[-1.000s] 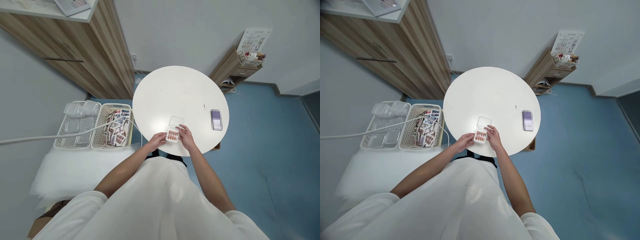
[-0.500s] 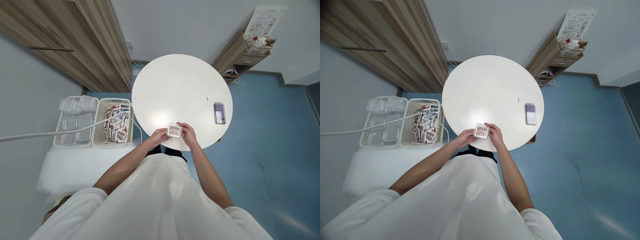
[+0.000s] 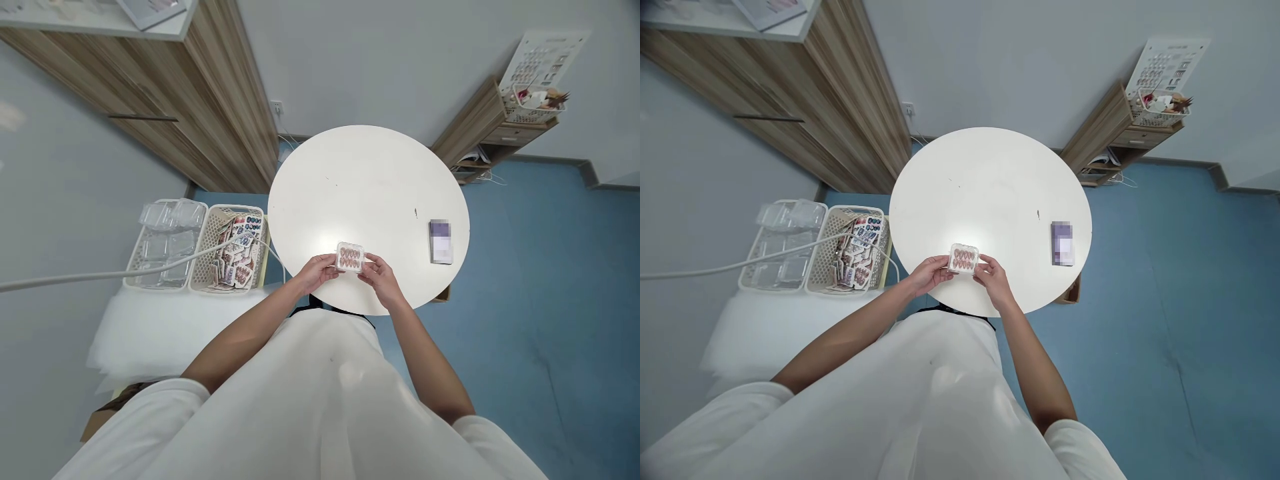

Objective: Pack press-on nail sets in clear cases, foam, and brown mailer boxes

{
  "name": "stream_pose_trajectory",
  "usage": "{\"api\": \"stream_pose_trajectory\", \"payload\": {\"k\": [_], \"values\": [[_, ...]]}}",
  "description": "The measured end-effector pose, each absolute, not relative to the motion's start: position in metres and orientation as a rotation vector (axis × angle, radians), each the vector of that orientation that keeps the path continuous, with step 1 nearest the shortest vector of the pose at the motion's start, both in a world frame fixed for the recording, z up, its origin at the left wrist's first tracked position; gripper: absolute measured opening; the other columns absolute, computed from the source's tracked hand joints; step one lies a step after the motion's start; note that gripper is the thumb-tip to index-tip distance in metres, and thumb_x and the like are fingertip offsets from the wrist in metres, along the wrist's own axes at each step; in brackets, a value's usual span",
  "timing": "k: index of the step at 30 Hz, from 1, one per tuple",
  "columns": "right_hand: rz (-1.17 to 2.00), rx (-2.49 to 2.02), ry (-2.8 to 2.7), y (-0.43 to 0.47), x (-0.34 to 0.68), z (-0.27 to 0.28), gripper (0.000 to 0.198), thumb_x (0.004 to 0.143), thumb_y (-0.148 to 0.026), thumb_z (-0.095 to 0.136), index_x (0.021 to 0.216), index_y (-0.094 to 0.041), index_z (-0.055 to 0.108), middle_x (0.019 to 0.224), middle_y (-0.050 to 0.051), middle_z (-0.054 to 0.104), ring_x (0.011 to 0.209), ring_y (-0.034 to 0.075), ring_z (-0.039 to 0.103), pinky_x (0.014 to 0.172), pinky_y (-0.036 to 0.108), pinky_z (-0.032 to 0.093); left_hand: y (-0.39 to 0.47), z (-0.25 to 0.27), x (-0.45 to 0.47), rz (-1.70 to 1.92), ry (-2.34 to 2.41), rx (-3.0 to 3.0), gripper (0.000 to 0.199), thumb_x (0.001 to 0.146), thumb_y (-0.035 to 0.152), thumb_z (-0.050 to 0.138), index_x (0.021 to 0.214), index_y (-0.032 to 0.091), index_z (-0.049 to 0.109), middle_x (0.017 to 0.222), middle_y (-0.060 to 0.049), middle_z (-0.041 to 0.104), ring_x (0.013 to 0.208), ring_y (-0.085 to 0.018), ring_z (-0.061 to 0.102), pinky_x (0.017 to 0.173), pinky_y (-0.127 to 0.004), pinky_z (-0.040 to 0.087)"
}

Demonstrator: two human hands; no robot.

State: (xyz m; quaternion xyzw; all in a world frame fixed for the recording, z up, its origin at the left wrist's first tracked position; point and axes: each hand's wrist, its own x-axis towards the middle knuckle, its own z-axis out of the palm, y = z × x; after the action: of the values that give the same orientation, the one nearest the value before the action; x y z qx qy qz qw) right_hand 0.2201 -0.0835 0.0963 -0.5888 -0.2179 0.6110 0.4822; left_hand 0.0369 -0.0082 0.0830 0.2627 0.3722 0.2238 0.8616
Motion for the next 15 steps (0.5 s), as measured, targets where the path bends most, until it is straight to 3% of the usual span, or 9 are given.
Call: {"api": "stream_pose_trajectory", "payload": {"k": [5,8,15], "values": [[1.374,-1.442,-0.492,-0.073,0.231,0.098,0.041,0.061,-0.032,0.071,0.098,-0.025,0.054,0.087,-0.001,0.059,0.083,0.016,0.060,0.081,0.039,0.052,-0.015,0.092,0.059,0.504,0.863,0.709,0.041,0.073,0.046,0.061,0.103,0.018,0.060,0.104,-0.010,0.064,0.091,-0.020,0.061,0.081,-0.031,0.042],[1.327,-1.442,-0.466,-0.074,0.234,0.096,0.041,0.061,-0.031,0.070,0.098,-0.025,0.054,0.087,-0.001,0.057,0.083,0.015,0.059,0.080,0.038,0.052,-0.021,0.093,0.069,0.483,0.947,0.922,0.048,0.069,0.042,0.066,0.109,0.018,0.057,0.098,-0.010,0.066,0.090,-0.020,0.061,0.085,-0.034,0.040],[1.338,-1.452,-0.484,-0.080,0.243,0.088,0.035,0.063,-0.029,0.067,0.094,-0.024,0.052,0.089,0.000,0.057,0.080,0.013,0.059,0.079,0.036,0.051,-0.027,0.083,0.083,0.497,1.085,1.038,0.039,0.070,0.043,0.065,0.095,0.015,0.060,0.082,-0.008,0.066,0.081,-0.021,0.063,0.081,-0.036,0.042]]}}
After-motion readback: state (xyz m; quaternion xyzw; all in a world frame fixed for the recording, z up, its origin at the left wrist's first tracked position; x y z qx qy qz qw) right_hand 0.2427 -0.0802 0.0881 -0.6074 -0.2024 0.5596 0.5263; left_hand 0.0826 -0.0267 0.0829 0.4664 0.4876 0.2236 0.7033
